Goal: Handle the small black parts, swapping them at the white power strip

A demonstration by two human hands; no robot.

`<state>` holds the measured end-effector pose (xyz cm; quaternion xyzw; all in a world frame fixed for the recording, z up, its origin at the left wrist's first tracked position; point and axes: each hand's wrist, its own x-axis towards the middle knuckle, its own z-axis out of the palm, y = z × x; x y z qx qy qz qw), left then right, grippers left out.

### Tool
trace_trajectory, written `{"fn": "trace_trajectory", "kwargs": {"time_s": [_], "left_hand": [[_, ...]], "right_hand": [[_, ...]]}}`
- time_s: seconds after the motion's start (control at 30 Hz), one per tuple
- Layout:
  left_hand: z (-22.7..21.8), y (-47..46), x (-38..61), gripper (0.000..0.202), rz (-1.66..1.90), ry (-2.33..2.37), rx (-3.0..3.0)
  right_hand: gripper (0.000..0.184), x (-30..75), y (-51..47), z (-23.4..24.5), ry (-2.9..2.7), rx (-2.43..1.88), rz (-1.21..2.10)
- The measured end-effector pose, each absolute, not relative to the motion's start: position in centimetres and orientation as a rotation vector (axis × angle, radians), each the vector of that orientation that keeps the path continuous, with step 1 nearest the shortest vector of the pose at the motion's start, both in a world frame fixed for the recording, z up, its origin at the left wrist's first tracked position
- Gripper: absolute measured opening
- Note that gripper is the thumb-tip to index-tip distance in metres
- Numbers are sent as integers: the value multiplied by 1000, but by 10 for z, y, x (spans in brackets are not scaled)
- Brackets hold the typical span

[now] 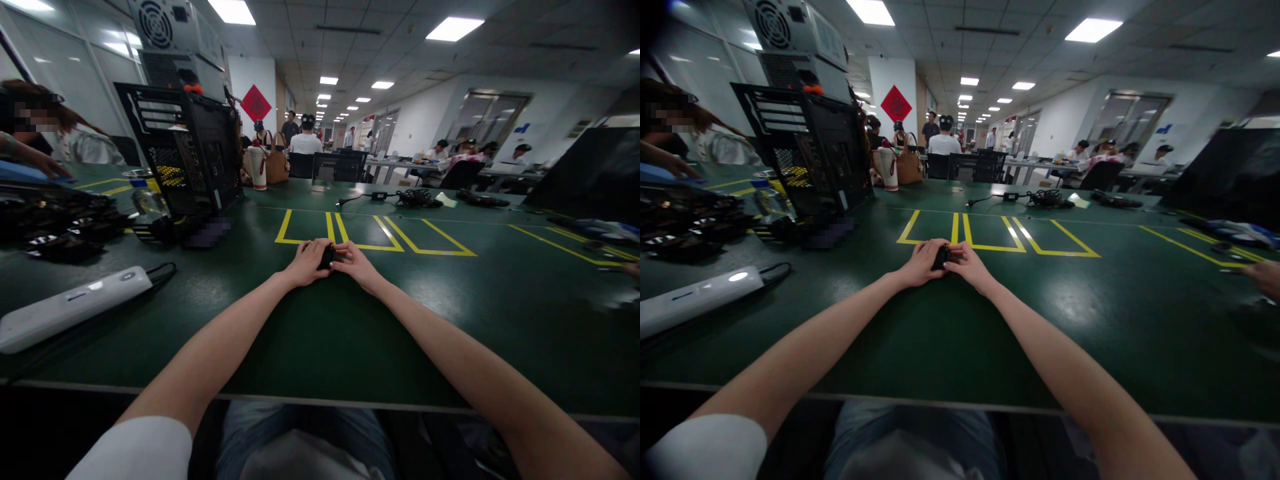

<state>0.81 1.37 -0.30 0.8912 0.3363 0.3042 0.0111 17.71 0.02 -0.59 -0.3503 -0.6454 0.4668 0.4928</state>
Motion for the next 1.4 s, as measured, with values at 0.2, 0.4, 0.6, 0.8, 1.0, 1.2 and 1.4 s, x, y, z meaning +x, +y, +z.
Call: {"fn": "trace_trajectory", "kwargs": {"time_s": [0.2, 0.4, 0.6, 0.8, 1.0, 1.2, 1.4], "left_hand": [[-4, 14, 9, 59, 951, 1053, 2780], [-3, 14, 8, 59, 952, 1042, 2786], [-5, 15, 9, 59, 948, 1073, 2764], [-4, 14, 9, 58, 957, 1053, 2769], [-3, 13, 8, 58, 952, 1043, 2770], [-3, 13, 8, 58, 938, 1044, 2775], [-4, 14, 9, 59, 959, 1056, 2778]], "right_hand": [[27, 175, 4, -7, -1539, -878, 1030], [34, 177, 7, -11, -1529, -959, 1068], [33, 178, 2, -7, -1546, -839, 1122], [33, 177, 3, -8, -1506, -919, 1095], [36, 179, 6, -9, -1537, -886, 1169], [28, 177, 3, -8, -1532, -850, 1122], [35, 176, 5, -7, -1528, -898, 1118]]}}
